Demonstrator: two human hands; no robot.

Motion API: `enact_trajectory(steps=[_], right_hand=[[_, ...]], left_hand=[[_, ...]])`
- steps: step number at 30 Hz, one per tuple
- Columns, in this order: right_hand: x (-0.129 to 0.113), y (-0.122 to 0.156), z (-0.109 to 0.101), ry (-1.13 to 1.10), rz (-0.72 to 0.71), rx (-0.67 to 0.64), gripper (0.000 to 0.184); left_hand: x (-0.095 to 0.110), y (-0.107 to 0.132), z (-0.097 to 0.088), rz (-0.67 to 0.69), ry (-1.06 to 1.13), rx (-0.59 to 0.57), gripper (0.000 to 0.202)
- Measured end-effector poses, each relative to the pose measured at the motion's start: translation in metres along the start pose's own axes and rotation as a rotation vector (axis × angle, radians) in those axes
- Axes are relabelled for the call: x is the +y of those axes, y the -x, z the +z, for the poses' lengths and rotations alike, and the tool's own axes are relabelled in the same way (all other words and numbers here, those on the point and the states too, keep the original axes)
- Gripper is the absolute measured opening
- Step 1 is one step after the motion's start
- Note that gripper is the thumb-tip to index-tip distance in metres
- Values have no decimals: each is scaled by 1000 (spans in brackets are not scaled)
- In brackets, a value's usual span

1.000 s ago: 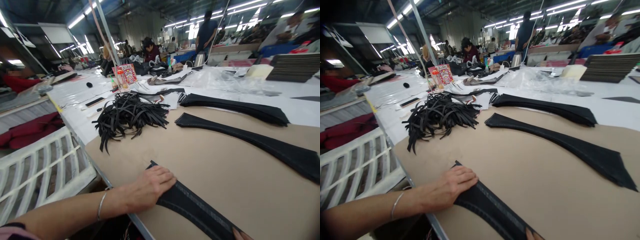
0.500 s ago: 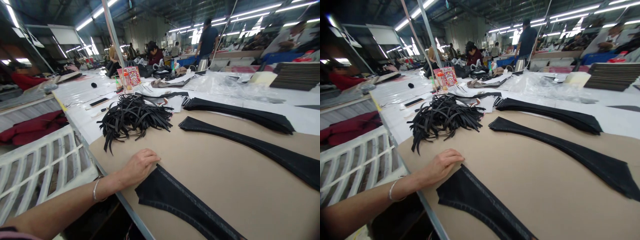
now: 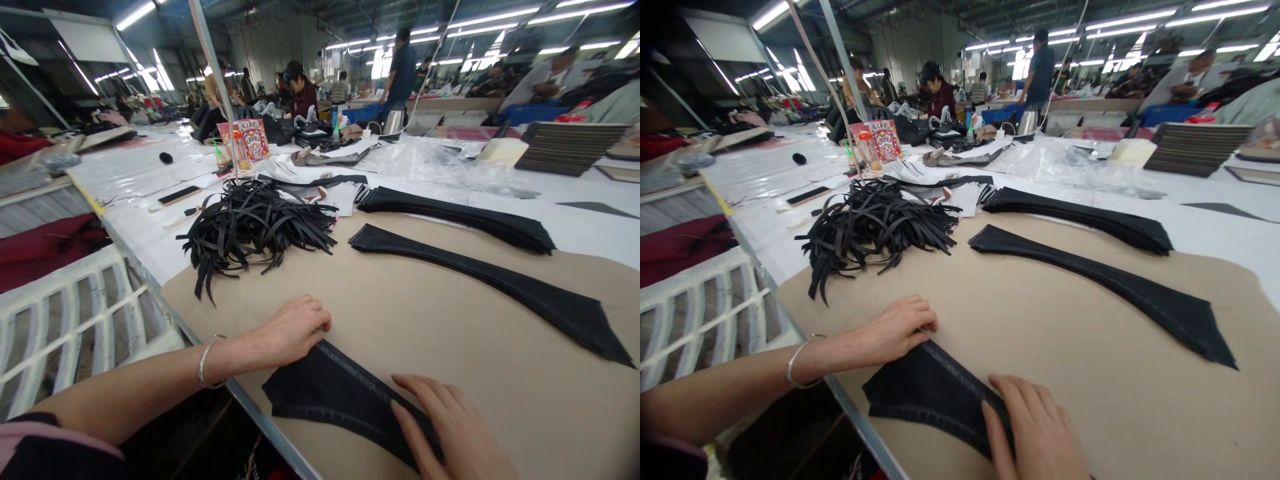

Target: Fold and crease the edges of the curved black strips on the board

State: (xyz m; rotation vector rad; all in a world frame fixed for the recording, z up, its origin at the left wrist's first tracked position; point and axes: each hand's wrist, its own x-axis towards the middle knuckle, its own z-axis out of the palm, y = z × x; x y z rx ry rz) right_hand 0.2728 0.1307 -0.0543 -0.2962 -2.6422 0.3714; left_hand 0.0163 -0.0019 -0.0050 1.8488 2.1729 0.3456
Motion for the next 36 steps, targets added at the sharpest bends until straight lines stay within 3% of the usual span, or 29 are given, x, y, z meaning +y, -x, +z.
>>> enact_trajectory(steps=[6, 15, 20, 25, 28, 36], right_hand=[[-46, -58, 26, 63, 204, -234, 12], [-46, -78, 24, -26, 297, -410, 14], [-44, -76, 24, -175, 316, -394, 16], [-35, -67, 34, -326, 220, -300, 20], [-33, -64, 41, -306, 157, -242, 15], [-34, -54, 51, -154, -48, -58, 23]], left_hand=[[6, -6, -7, -12, -23, -113, 13], [7, 1, -7, 7, -14, -100, 13], [1, 3, -5, 74, -25, -80, 12], [-3, 6, 0, 144, -83, -40, 12], [-3, 8, 1, 174, -123, -20, 11], [-6, 13, 1, 313, -180, 46, 19]])
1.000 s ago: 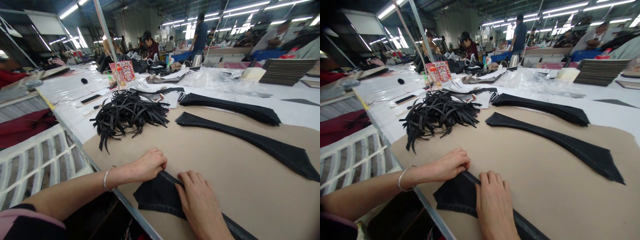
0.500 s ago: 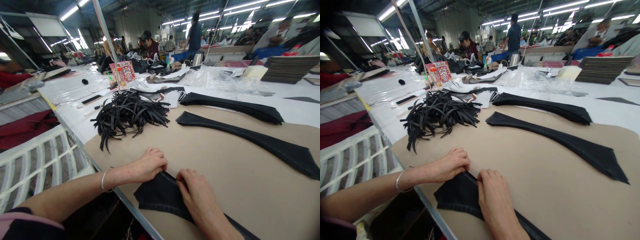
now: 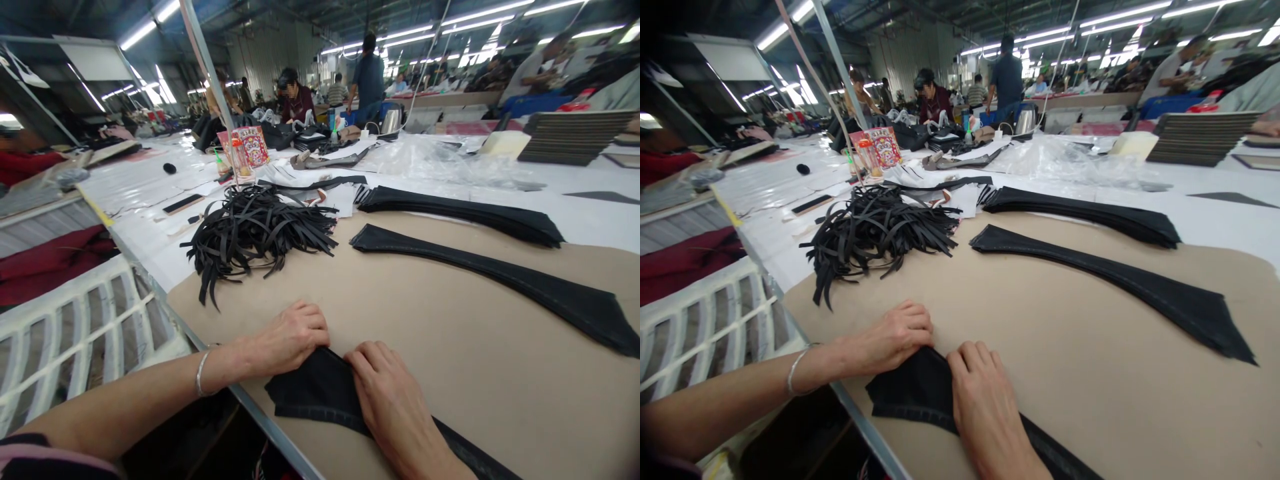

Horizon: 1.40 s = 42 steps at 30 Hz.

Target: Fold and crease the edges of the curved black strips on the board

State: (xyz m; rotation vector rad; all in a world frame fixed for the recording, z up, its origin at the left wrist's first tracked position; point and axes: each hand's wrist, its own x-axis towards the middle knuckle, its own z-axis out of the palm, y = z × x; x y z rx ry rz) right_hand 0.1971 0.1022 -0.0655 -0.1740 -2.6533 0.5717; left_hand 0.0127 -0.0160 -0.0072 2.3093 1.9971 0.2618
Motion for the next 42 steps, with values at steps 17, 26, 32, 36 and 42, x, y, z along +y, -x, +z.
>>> enact_trajectory(steps=[17, 26, 32, 36, 42], right_hand=[[-10, 7, -2, 201, -154, 40, 38], [-16, 6, -5, 251, -158, -9, 31], [-18, 6, -12, 263, -114, -69, 24], [-6, 15, -26, 215, -96, -59, 28], [18, 42, -46, 189, -129, -88, 13]], left_hand=[[-11, 33, 12, 169, -253, 154, 20], [23, 29, 13, -126, -45, 323, 31], [50, 13, 42, -146, 155, 254, 32], [42, 19, 42, -105, 143, 196, 40], [46, 17, 36, -75, 23, 103, 43]])
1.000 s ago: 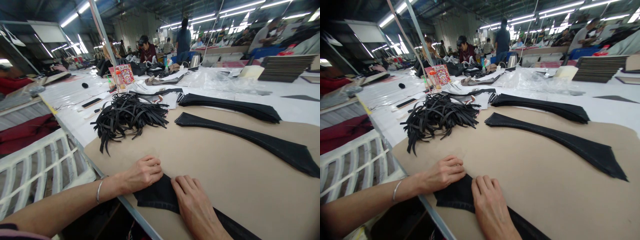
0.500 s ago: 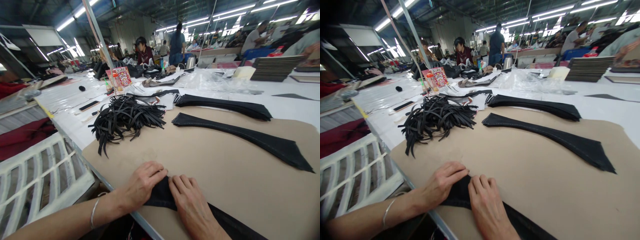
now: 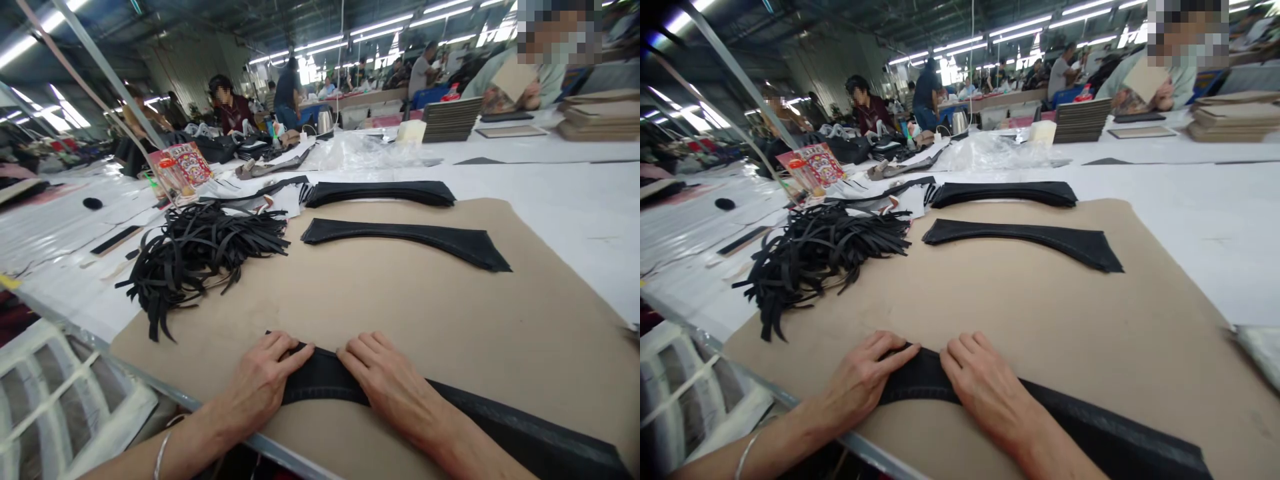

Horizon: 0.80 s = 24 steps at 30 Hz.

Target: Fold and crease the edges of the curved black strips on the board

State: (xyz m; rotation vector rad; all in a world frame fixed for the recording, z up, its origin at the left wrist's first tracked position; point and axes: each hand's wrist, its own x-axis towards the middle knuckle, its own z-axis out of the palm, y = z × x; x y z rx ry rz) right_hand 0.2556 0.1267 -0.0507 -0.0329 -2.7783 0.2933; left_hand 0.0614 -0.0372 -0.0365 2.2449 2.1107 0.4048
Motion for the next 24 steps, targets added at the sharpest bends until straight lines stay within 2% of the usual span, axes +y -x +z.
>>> enact_trajectory(steps=[4, 10, 14, 18, 21, 24], right_hand=[[4, 12, -6, -4, -36, -20, 15], [5, 21, -10, 11, -8, -33, 19], [8, 29, -12, 0, 17, -55, 21], [11, 40, -15, -6, 26, -57, 20], [12, 46, -18, 10, 43, -28, 20], [12, 48, -21, 14, 55, 6, 20]], left_hand=[[3, -2, -1, 27, -72, -15, 42], [-1, -3, 2, 98, -62, 38, 42], [1, -7, -2, 132, -41, -63, 44], [7, -12, -6, 137, -124, -159, 54], [10, -17, -7, 121, -141, -114, 53], [17, -23, -7, 99, -63, -44, 49]])
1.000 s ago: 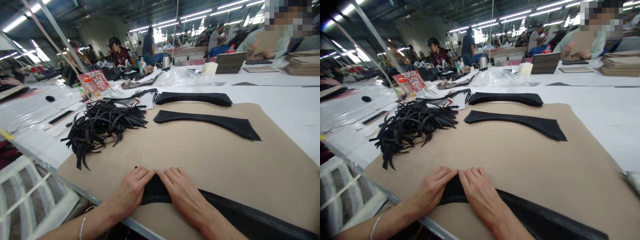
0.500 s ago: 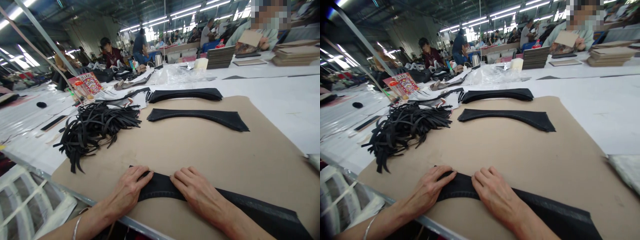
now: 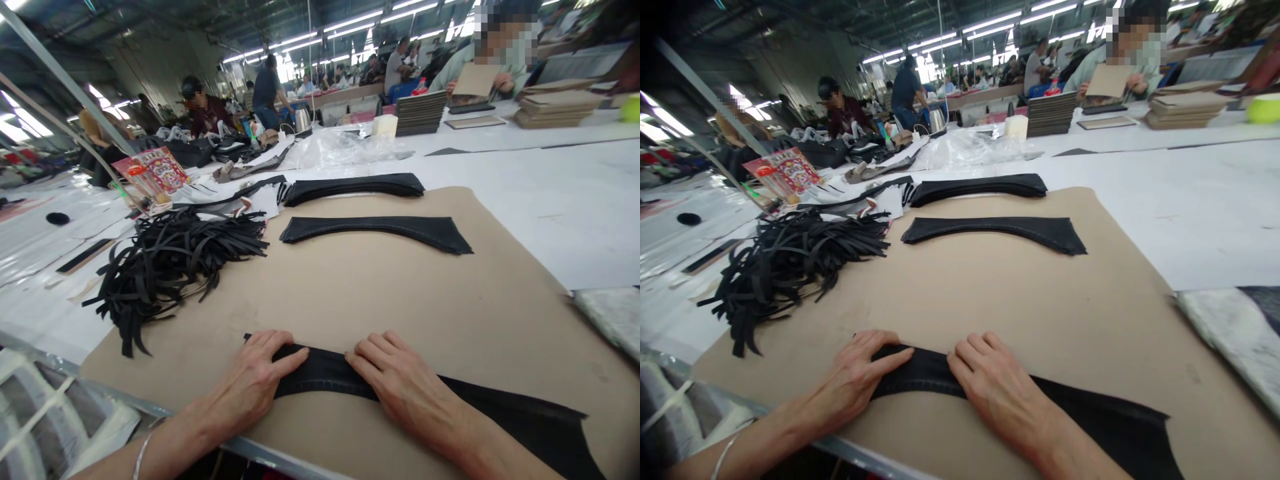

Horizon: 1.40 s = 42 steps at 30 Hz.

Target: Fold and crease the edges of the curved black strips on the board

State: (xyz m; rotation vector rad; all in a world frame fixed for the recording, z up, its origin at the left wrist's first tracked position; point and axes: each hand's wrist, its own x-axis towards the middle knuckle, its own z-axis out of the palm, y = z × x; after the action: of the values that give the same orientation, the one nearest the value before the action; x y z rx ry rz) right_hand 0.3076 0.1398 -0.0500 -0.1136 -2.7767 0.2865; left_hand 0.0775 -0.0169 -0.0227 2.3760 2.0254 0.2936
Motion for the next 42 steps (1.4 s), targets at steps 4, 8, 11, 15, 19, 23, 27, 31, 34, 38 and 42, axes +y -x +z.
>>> enact_trajectory(steps=[4, 8, 11, 15, 19, 23, 27, 31, 34, 38, 42], right_hand=[[-2, 0, 0, 21, -6, 28, 16], [-6, -2, 0, 44, 12, 31, 12], [-6, -1, -1, 46, 12, 9, 10], [0, 8, -3, 33, 2, 6, 11], [8, 25, -9, 6, 10, -11, 10], [15, 41, -17, -12, 23, -19, 15], [21, 57, -21, -11, 20, -6, 19], [25, 68, -25, 24, 18, 13, 19], [25, 73, -28, 20, 27, 0, 20], [25, 75, -28, 18, 26, 10, 15], [25, 77, -26, 26, 22, 27, 14]], left_hand=[[20, -16, 5, 11, 153, 36, 41], [41, -32, 16, 81, 177, 34, 36], [46, -34, 21, 100, 135, 26, 34], [43, -29, 23, 147, 95, -15, 42], [44, -32, 25, 141, 16, -74, 48], [47, -37, 25, 148, -52, -89, 49], [49, -40, 27, 161, -67, -18, 48], [55, -48, 26, 241, -5, 26, 40], [61, -54, 23, 267, -37, -22, 40], [69, -59, 18, 234, -133, -142, 52], [80, -66, 16, 151, -78, -141, 49]])
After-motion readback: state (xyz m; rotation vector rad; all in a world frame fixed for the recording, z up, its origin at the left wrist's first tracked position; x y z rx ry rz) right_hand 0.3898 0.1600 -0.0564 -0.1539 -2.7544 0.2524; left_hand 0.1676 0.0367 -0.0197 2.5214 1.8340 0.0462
